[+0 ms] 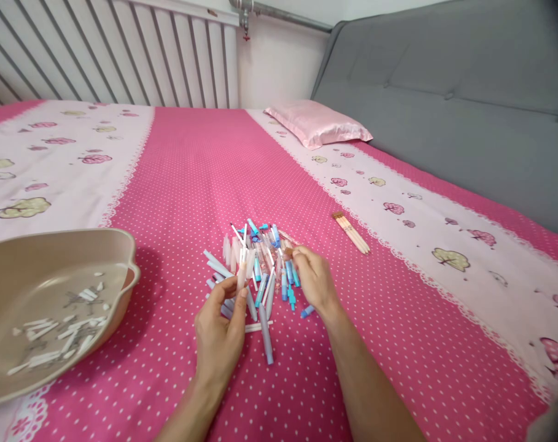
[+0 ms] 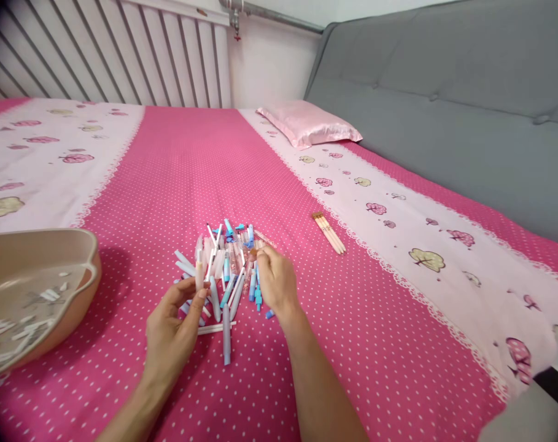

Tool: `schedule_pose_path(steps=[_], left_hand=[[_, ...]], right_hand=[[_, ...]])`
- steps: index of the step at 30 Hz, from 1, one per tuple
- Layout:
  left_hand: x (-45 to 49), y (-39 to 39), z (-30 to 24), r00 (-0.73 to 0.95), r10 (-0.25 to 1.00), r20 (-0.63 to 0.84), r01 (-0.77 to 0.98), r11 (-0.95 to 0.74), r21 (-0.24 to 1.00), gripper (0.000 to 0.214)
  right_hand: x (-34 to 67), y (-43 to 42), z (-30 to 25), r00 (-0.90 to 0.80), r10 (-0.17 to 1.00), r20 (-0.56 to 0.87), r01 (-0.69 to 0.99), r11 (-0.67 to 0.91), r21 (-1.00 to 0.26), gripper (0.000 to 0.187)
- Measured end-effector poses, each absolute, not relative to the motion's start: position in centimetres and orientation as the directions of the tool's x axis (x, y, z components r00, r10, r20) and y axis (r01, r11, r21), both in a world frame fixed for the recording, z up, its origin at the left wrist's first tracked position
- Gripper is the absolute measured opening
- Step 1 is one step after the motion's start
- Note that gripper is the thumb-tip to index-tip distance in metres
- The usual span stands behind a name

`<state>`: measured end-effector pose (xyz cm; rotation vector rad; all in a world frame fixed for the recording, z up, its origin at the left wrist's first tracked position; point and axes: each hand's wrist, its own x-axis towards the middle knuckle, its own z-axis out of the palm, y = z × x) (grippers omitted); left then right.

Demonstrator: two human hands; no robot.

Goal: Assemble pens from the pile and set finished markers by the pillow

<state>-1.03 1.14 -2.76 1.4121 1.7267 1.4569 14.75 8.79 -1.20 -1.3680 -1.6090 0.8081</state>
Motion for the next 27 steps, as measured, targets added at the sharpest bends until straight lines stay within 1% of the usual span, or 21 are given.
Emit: schedule_pose_path(steps=[2,4,5,7,9,10,11,12,13,14,15,16,17,19,21,25,27], left_hand=[[-1.1,1.1,-2.8,-0.354,0.900,0.256,0.407,-0.099,0.908,0.023],[-1.1,1.1,-2.8,-0.349,0.900,0.261,0.412,-0.102,0.906,0.023],[-1.1,1.1,-2.8,-0.347,0.901,0.260,0.411,-0.103,0.906,0.023],[-1.1,1.1,-2.7,-0.344,0.903,0.258,0.409,-0.103,0.907,0.023],[-1.1,1.1,-2.7,-0.341,0.904,0.258,0.409,-0.104,0.907,0.023],[-1.1,1.1,-2.7,-0.340,0.904,0.258,0.409,-0.104,0.906,0.023],[-1.1,1.0,-2.7,-0.338,0.906,0.256,0.411,-0.103,0.906,0.023],[-1.1,1.0,-2.7,-0.334,0.908,0.254,0.413,-0.101,0.905,0.023],[-1.1,1.0,-2.7,-0.329,0.910,0.252,0.416,-0.100,0.904,0.023],[-1.1,1.0,-2.7,-0.326,0.912,0.250,0.419,-0.098,0.903,0.023],[-1.0,1.0,-2.8,-0.323,0.914,0.247,0.420,-0.096,0.902,0.023],[-1.0,1.0,-2.8,-0.318,0.916,0.244,0.422,-0.094,0.902,0.023],[-0.9,0.9,-2.8,-0.313,0.918,0.243,0.424,-0.094,0.901,0.023],[-0.7,0.9,-2.8,-0.295,0.924,0.242,0.435,-0.096,0.895,0.022],[-0.5,0.9,-2.8,-0.267,0.932,0.244,0.455,-0.101,0.885,0.023],[-0.2,0.7,-2.8,-0.207,0.954,0.217,0.502,-0.087,0.861,0.023],[-0.1,0.5,-2.9,-0.178,0.963,0.202,0.515,-0.084,0.853,0.023]], right_hand=[[14.7,8.5,-0.8,-0.047,0.980,0.195,0.624,0.181,-0.760,0.031],[14.6,8.3,-0.6,-0.052,0.981,0.187,0.716,0.168,-0.677,0.031],[14.6,8.2,-0.5,-0.056,0.981,0.188,0.736,0.168,-0.656,0.031],[14.5,8.3,-0.6,-0.055,0.979,0.195,0.738,0.172,-0.652,0.034],[14.6,8.4,-0.8,-0.031,0.978,0.207,0.679,0.173,-0.713,0.034],[14.6,8.5,-0.9,-0.010,0.980,0.199,0.604,0.165,-0.780,0.032],[14.6,8.6,-0.9,0.012,0.986,0.166,0.482,0.139,-0.865,0.029],[14.7,8.8,-0.9,0.020,0.994,0.106,0.308,0.095,-0.947,0.026],[14.8,8.9,-0.8,0.003,0.999,0.032,0.100,0.031,-0.994,0.022],[14.8,9.0,-0.7,-0.038,0.999,-0.040,-0.110,-0.044,-0.993,0.020],[14.9,9.1,-0.6,-0.087,0.992,-0.093,-0.290,-0.115,-0.950,0.019],[14.9,9.2,-0.5,-0.131,0.984,-0.124,-0.425,-0.169,-0.889,0.020],[15.0,9.2,-0.4,-0.162,0.977,-0.138,-0.518,-0.203,-0.831,0.021],[15.0,9.3,-0.3,-0.197,0.970,-0.143,-0.613,-0.236,-0.754,0.020],[15.0,9.4,-0.4,-0.225,0.966,-0.130,-0.655,-0.249,-0.713,0.017],[14.9,9.3,-0.4,-0.268,0.960,-0.084,-0.702,-0.254,-0.665,0.015],[14.7,9.2,-0.3,-0.269,0.961,-0.067,-0.710,-0.245,-0.660,0.012]])
